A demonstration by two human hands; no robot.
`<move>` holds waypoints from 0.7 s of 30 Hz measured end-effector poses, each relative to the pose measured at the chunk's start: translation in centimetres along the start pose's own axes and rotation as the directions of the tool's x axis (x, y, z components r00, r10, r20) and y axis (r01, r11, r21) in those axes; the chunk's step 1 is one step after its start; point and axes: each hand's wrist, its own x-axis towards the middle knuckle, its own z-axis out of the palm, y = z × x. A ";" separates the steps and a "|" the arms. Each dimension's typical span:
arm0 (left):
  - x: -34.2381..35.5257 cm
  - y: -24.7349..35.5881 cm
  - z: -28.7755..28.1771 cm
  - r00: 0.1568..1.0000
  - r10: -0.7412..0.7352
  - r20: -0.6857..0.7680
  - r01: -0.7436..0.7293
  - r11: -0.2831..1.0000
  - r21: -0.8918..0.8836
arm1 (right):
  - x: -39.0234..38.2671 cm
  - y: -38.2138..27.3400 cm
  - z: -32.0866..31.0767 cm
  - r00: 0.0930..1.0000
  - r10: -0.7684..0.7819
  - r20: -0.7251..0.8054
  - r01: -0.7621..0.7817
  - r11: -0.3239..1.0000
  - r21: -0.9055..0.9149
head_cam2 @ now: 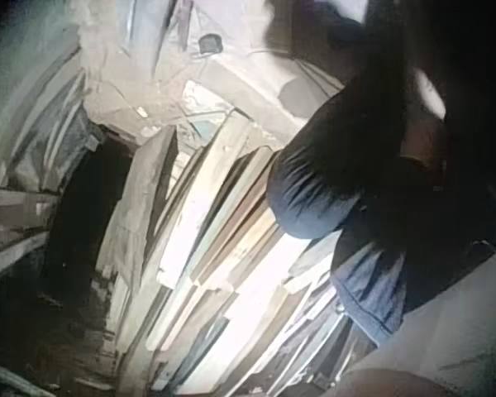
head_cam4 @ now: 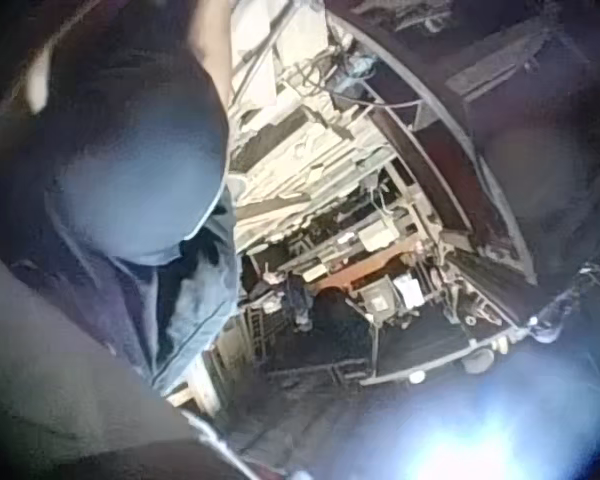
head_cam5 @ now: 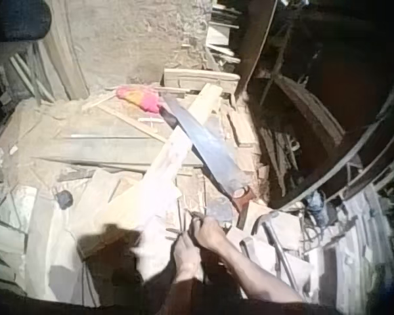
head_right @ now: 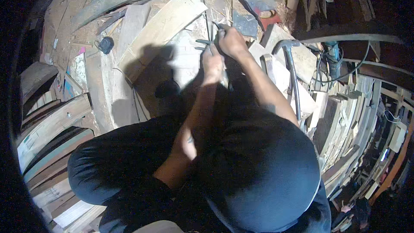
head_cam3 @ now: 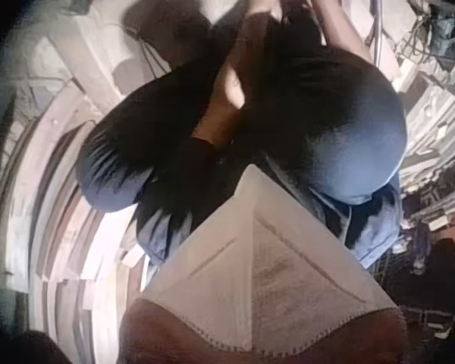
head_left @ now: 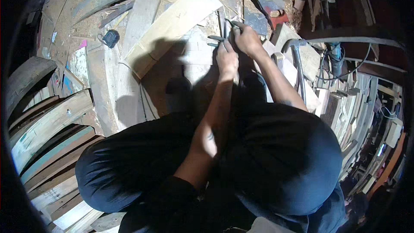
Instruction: The person is using a small hand plane to shave wood and then a hand saw to cut a small piece of wood in a workshop.
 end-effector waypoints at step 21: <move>-1.2 4.5 -2.0 0.923 -0.273 0.271 0.361 0.858 -0.365 | -3.8 0.3 -2.3 0.989 -0.145 0.027 0.147 0.977 -0.153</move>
